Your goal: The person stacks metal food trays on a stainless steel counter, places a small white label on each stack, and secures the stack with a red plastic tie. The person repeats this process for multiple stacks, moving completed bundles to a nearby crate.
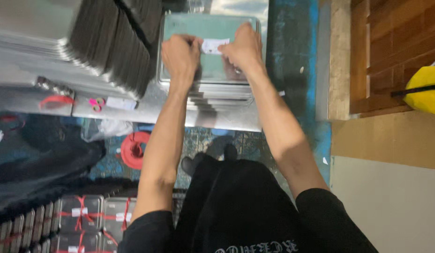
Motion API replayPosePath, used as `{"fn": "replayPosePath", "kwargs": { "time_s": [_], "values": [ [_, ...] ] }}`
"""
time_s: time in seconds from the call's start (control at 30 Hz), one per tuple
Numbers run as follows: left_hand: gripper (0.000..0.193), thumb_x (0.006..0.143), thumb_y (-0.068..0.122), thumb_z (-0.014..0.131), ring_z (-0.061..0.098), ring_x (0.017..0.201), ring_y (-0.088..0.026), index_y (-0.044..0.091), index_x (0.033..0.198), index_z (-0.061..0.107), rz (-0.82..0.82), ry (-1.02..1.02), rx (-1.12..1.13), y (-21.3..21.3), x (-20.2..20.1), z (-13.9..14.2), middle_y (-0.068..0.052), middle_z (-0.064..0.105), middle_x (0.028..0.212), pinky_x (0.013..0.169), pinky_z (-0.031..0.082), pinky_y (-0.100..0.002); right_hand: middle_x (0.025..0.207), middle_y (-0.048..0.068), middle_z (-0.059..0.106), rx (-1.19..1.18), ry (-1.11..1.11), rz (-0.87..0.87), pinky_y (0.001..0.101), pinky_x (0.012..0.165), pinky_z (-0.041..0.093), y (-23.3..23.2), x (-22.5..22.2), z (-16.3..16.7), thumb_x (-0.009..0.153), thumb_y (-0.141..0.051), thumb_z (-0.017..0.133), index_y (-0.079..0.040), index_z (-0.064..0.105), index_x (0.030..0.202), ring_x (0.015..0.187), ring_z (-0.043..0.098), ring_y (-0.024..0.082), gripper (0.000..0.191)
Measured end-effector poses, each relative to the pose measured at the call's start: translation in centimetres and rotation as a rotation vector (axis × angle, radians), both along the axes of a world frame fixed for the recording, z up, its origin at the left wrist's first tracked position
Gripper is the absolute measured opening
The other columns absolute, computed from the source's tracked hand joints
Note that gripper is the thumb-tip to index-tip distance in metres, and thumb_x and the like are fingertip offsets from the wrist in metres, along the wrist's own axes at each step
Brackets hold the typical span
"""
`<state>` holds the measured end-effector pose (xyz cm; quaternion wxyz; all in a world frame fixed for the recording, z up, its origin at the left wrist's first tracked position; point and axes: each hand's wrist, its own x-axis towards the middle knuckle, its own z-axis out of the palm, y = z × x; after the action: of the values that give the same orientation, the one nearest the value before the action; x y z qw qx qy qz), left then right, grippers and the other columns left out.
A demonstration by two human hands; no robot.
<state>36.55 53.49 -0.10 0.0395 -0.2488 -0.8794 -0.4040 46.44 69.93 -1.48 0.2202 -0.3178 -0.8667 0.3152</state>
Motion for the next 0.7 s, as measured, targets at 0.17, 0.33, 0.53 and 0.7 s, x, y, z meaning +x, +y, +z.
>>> {"fn": "replayPosePath", "kwargs": {
  "time_s": [0.17, 0.33, 0.53, 0.7],
  "values": [
    [0.041, 0.086, 0.008, 0.076, 0.07, 0.103, -0.036, 0.005, 0.126, 0.067, 0.029, 0.158, 0.027, -0.9, -0.6, -1.3, -0.021, 0.065, 0.126, 0.089, 0.056, -0.042, 0.073, 0.012, 0.071, -0.221, -0.129, 0.006, 0.043, 0.068, 0.061, -0.1, 1.7, 2.3, 0.079, -0.021, 0.087, 0.003, 0.061, 0.101, 0.073, 0.077, 0.03, 0.042],
    [0.051, 0.09, 0.006, 0.071, 0.057, 0.112, -0.038, 0.008, 0.14, 0.06, -0.381, 0.323, -0.012, -2.9, -0.3, -0.3, -0.025, 0.046, 0.149, 0.096, 0.05, -0.048, 0.138, 0.028, 0.061, 0.323, 0.409, 0.386, 0.041, 0.087, 0.06, -4.6, 5.5, 3.8, 0.094, -0.011, 0.076, -0.002, 0.057, 0.14, 0.118, 0.062, 0.042, 0.05],
    [0.047, 0.098, 0.034, 0.063, 0.053, 0.121, -0.04, 0.002, 0.132, 0.067, -0.438, 0.601, -0.226, -4.1, 0.8, -0.7, -0.013, 0.065, 0.139, 0.092, 0.041, -0.05, 0.136, 0.016, 0.067, 0.693, 0.039, 0.245, 0.0428, 0.082, 0.052, -8.2, 6.4, 2.4, 0.092, -0.028, 0.077, -0.003, 0.067, 0.132, 0.094, 0.06, 0.038, 0.048],
    [0.025, 0.093, 0.028, 0.064, 0.059, 0.102, -0.033, 0.005, 0.094, 0.075, -0.248, 0.727, -0.036, -4.2, 0.7, -1.9, -0.012, 0.072, 0.097, 0.09, 0.044, -0.051, 0.115, 0.014, 0.074, 0.769, 0.164, 0.329, 0.0428, 0.079, 0.051, -7.8, 5.7, 1.0, 0.097, -0.022, 0.074, -0.001, 0.074, 0.114, 0.086, 0.063, 0.032, 0.027]
  ]
}}
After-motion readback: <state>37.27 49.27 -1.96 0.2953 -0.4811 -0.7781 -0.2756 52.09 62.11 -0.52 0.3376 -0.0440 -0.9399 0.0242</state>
